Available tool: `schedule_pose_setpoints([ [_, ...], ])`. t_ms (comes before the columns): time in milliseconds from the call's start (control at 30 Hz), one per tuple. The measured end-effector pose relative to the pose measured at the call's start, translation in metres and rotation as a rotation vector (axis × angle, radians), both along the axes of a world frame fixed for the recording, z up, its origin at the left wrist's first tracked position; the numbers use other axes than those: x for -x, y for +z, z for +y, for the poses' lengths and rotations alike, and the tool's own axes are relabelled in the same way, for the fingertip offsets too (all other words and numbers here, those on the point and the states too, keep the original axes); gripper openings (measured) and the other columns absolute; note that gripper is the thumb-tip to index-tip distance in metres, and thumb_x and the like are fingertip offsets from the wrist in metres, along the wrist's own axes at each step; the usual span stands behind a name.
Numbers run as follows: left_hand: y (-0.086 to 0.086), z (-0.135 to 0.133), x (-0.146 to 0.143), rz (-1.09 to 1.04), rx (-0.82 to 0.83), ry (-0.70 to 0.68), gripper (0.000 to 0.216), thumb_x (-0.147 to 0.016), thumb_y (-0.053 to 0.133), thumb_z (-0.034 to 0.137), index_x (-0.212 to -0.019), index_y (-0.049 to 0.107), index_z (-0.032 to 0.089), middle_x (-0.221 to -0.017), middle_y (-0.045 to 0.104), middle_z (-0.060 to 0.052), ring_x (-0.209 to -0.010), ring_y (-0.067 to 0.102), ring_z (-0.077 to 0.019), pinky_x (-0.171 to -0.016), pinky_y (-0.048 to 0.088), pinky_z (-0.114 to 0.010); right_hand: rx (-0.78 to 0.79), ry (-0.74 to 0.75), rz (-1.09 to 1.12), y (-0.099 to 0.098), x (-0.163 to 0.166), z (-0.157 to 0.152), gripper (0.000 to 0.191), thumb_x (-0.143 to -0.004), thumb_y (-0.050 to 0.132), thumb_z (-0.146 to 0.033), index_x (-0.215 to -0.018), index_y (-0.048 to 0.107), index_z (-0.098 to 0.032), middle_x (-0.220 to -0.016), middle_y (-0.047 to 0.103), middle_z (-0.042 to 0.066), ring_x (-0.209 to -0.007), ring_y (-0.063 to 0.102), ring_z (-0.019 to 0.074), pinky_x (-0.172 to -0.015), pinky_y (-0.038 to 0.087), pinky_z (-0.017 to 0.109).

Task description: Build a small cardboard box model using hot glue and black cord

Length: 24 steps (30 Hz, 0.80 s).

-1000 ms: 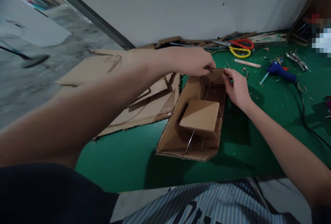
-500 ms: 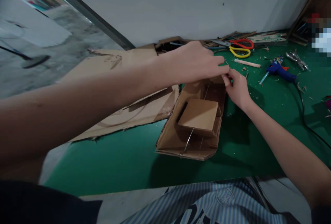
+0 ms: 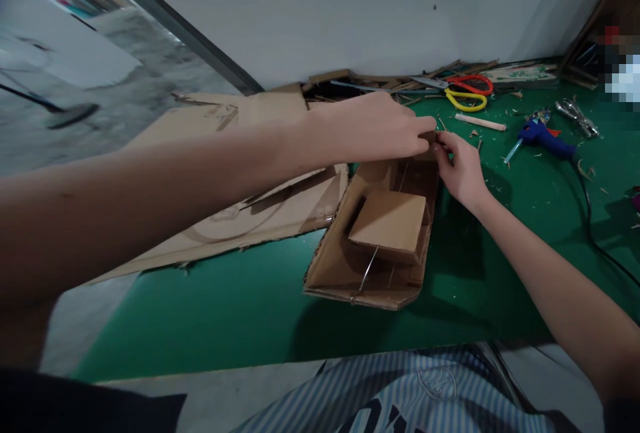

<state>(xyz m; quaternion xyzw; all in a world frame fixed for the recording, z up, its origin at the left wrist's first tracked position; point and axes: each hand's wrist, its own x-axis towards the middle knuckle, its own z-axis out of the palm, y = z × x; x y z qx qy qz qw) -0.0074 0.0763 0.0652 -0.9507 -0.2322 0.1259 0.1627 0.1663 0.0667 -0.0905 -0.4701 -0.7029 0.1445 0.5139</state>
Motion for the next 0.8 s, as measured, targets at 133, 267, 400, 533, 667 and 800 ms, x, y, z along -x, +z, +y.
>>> schedule_pose_setpoints([
  [133,-0.004,-0.002,0.001,-0.065,0.025,0.009,0.032,-0.095,0.052,0.008,-0.110,0.079,0.016,-0.114,0.071,-0.017,-0.098,0.070,-0.0253,-0.082,0.048,-0.037,-0.004,0.011,0.017,0.002,0.001,-0.002,0.020,-0.095,0.052,-0.029,-0.099,0.070,-0.023,-0.094,0.077,0.007,-0.083,0.068,0.0226,-0.070,0.053,0.036],
  [267,-0.010,0.000,0.006,-0.079,-0.003,-0.016,0.034,-0.094,0.051,0.009,-0.114,0.078,0.015,-0.117,0.071,-0.017,-0.098,0.070,-0.0243,-0.080,0.049,-0.035,0.003,0.001,0.016,0.004,0.002,-0.003,0.021,-0.097,0.052,-0.032,-0.096,0.071,-0.022,-0.092,0.077,0.007,-0.084,0.068,0.0224,-0.069,0.051,0.034],
  [400,-0.016,0.003,0.006,-0.096,-0.034,-0.006,0.032,-0.093,0.052,0.012,-0.111,0.078,0.016,-0.117,0.071,-0.016,-0.093,0.071,-0.0232,-0.078,0.049,-0.034,0.028,0.009,0.031,0.005,0.003,-0.004,0.023,-0.099,0.053,-0.034,-0.098,0.073,-0.022,-0.096,0.077,0.008,-0.084,0.069,0.0222,-0.067,0.051,0.034],
  [533,-0.023,0.008,0.002,-0.136,-0.015,0.030,0.030,-0.092,0.054,0.016,-0.110,0.079,0.016,-0.113,0.070,-0.015,-0.096,0.071,-0.0258,-0.081,0.048,-0.037,0.015,0.005,0.029,0.004,0.003,-0.003,0.024,-0.100,0.053,-0.036,-0.098,0.073,-0.023,-0.097,0.078,0.009,-0.083,0.069,0.0229,-0.069,0.053,0.036],
  [667,-0.023,0.009,-0.001,-0.133,0.017,0.069,0.033,-0.092,0.054,0.016,-0.114,0.077,0.017,-0.114,0.069,-0.015,-0.101,0.072,-0.0286,-0.085,0.048,-0.039,0.002,-0.007,0.008,0.003,0.002,-0.002,0.022,-0.098,0.054,-0.035,-0.097,0.073,-0.023,-0.091,0.076,0.008,-0.082,0.069,0.0232,-0.069,0.054,0.037],
  [800,-0.018,0.008,0.002,-0.149,0.049,0.120,0.047,-0.091,0.053,0.014,-0.137,0.065,0.016,-0.120,0.071,-0.016,-0.100,0.072,-0.0289,-0.084,0.049,-0.037,0.044,0.006,0.012,0.002,0.002,-0.002,0.023,-0.098,0.054,-0.035,-0.101,0.074,-0.024,-0.093,0.076,0.007,-0.082,0.068,0.0222,-0.066,0.054,0.035],
])
